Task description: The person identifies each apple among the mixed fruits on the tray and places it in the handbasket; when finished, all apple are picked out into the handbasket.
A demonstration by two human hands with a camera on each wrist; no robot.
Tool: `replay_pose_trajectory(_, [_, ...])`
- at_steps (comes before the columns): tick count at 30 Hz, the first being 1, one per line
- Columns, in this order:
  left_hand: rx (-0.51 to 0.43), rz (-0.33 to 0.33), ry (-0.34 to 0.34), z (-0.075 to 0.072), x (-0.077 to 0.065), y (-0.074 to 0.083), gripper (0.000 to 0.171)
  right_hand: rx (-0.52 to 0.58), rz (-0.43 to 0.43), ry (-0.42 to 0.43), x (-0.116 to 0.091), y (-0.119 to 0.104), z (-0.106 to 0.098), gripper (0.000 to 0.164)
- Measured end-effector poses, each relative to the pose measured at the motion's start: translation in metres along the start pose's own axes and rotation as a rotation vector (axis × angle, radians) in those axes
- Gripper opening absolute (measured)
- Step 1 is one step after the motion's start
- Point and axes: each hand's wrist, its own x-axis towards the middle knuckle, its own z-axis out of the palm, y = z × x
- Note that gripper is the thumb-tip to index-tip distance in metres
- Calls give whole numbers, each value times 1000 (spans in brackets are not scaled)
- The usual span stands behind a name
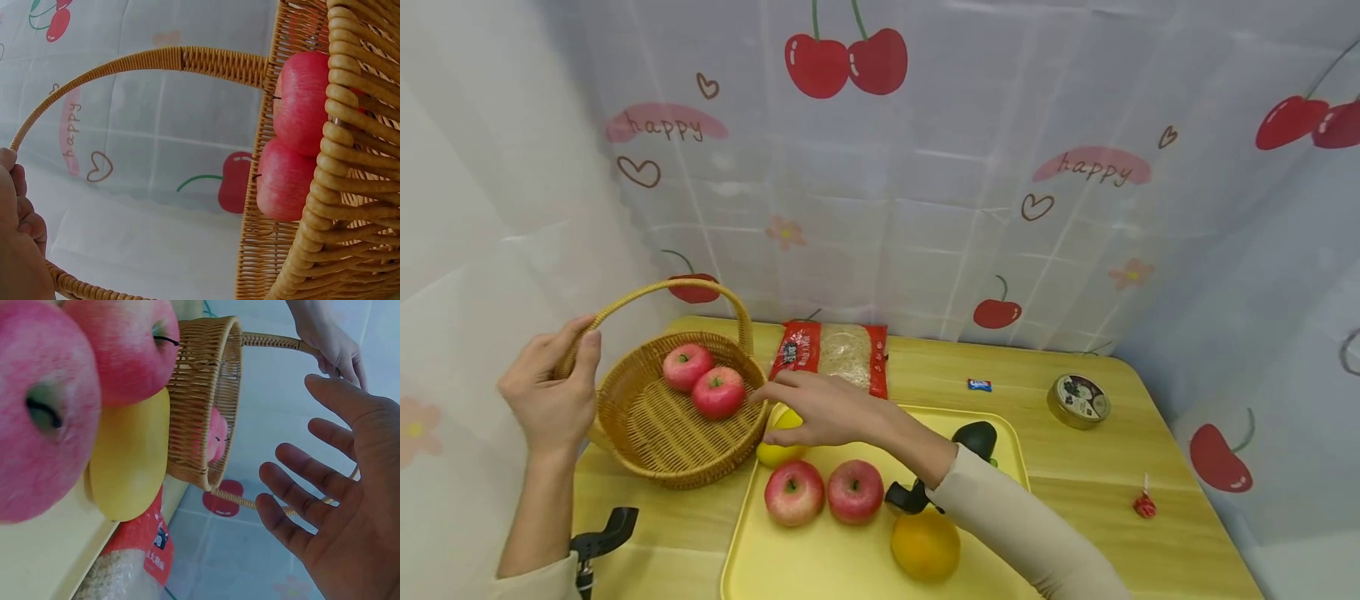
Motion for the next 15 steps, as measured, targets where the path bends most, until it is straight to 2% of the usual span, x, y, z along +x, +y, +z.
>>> replay_pose_trajectory(15, [2, 12, -11, 0, 1, -2, 13, -34, -3, 12, -54, 14, 2, 52])
